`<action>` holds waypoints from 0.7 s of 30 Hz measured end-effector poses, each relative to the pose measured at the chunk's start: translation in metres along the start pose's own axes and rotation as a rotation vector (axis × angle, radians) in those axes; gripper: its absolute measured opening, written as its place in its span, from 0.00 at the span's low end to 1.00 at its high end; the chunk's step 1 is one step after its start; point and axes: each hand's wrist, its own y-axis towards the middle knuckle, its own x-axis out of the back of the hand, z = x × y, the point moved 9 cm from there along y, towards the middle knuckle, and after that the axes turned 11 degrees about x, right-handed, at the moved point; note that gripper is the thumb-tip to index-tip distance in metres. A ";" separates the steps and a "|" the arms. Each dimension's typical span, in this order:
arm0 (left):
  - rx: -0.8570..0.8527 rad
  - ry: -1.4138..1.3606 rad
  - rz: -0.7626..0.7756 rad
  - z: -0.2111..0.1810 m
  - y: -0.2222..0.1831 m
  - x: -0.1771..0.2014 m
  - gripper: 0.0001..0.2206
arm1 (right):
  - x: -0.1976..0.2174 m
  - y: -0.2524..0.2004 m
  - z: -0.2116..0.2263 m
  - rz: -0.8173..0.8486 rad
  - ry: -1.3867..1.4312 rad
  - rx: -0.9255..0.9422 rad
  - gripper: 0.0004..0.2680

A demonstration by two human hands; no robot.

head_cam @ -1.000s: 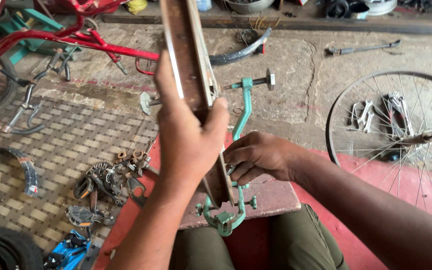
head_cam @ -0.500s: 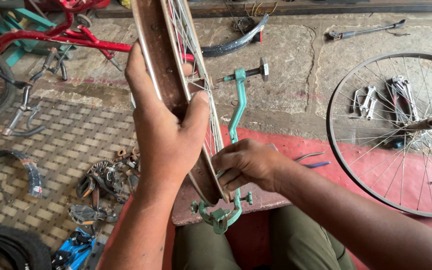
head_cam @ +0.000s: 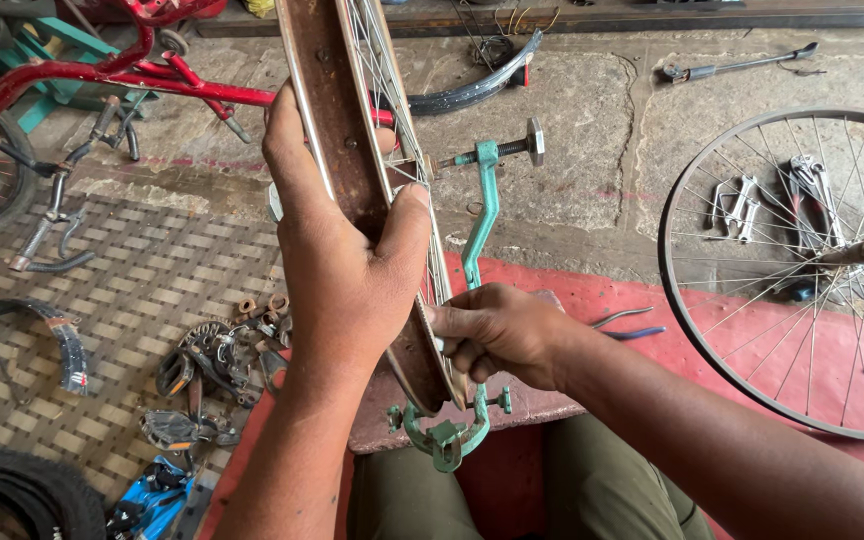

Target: The person assembles a bicycle wheel by inserting spokes into the rim and lacing them into the hub while the wheel is mounted on a stand.

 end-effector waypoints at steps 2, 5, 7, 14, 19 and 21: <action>-0.020 0.000 -0.001 -0.001 0.000 0.000 0.34 | 0.005 0.003 0.006 -0.061 -0.297 0.069 0.17; -0.064 0.011 -0.012 -0.002 -0.002 0.001 0.35 | 0.007 0.002 0.013 -0.118 -0.566 0.097 0.18; -0.055 0.008 -0.022 0.000 -0.003 0.001 0.35 | 0.006 -0.001 0.015 -0.132 -0.528 0.086 0.16; 0.044 -0.027 -0.062 0.014 -0.010 0.003 0.37 | -0.010 -0.014 0.066 -0.137 -1.284 0.323 0.12; -0.153 0.082 -0.159 -0.001 -0.027 0.009 0.37 | -0.017 0.006 0.056 -0.077 -1.597 0.351 0.11; -0.128 0.061 -0.154 0.001 -0.030 0.012 0.37 | -0.019 0.016 0.052 -0.053 -1.558 0.401 0.10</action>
